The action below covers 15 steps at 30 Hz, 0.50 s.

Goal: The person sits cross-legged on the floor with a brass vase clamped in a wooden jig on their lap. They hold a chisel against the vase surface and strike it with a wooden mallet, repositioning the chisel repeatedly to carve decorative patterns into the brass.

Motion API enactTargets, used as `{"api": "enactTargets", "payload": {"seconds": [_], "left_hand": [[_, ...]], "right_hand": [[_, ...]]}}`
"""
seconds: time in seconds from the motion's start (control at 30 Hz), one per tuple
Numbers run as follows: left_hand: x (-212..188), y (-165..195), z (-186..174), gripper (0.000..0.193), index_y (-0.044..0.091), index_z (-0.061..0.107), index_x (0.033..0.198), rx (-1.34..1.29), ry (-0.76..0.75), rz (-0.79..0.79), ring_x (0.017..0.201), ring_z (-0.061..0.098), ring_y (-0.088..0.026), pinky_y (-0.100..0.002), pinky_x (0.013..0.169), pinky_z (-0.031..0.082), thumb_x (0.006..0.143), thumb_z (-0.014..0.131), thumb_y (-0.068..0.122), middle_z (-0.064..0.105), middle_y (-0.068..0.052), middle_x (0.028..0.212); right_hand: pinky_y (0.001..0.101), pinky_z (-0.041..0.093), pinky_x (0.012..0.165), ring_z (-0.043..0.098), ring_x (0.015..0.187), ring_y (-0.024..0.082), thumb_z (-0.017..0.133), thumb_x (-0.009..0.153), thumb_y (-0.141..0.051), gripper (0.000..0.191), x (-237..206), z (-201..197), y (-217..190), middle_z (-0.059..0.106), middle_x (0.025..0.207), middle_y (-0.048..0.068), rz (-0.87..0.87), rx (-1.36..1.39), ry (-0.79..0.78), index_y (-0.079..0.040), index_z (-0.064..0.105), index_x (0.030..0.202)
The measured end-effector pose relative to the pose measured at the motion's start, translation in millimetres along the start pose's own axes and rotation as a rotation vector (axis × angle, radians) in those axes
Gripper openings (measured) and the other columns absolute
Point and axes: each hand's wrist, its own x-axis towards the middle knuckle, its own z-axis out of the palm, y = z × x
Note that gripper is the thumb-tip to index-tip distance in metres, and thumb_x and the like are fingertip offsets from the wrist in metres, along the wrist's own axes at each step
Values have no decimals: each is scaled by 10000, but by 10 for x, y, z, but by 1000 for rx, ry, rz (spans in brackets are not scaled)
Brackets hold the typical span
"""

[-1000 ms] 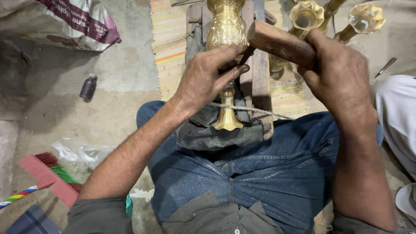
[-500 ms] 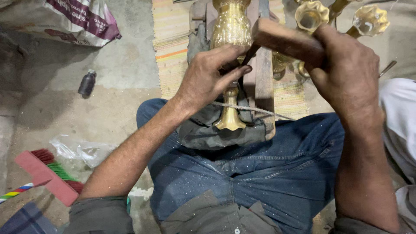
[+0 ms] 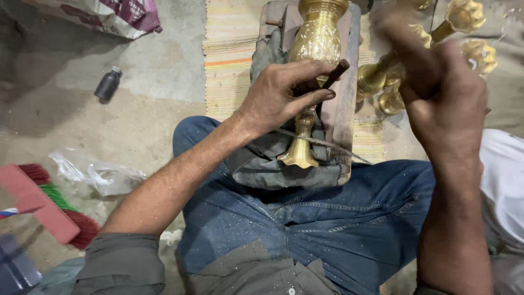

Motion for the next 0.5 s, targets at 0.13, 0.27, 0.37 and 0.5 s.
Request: {"api": "enactTargets", "payload": {"seconds": [0.13,0.27,0.37,0.5], "left_hand": [[-19,-23,22,394,151,675,1332,-73,-13,-67,943,793,-154,-323,865,680,994,750,338,770,-32,1198],[-42,-32,-23,379,124,657,1377,-79,40,50,1046,785,-177,-338,923,668,1057,743,308,760,-46,1238],[-35,-31,-28,362,139,680,1327,-127,-10,-45,958,796,-145,-314,877,679,1017,750,311,784,-34,1169],[-62,-40,-26,384,124,675,1336,-166,32,-31,1013,788,-163,-315,918,668,1012,749,318,767,-58,1211]], "right_hand": [[454,554,699,698,786,310,864,890,-97,298,-25,40,51,712,868,172,-92,-383,-63,-9,628,1048],[394,579,779,718,853,235,805,949,-89,263,8,74,78,709,921,118,46,-29,-114,-21,566,1034],[413,565,708,715,796,267,830,931,-69,269,33,51,49,716,908,149,-100,-296,-72,-8,613,1078],[408,572,718,709,777,251,786,1038,-73,188,69,7,-39,701,866,142,-22,-293,-143,-21,610,1078]]}}
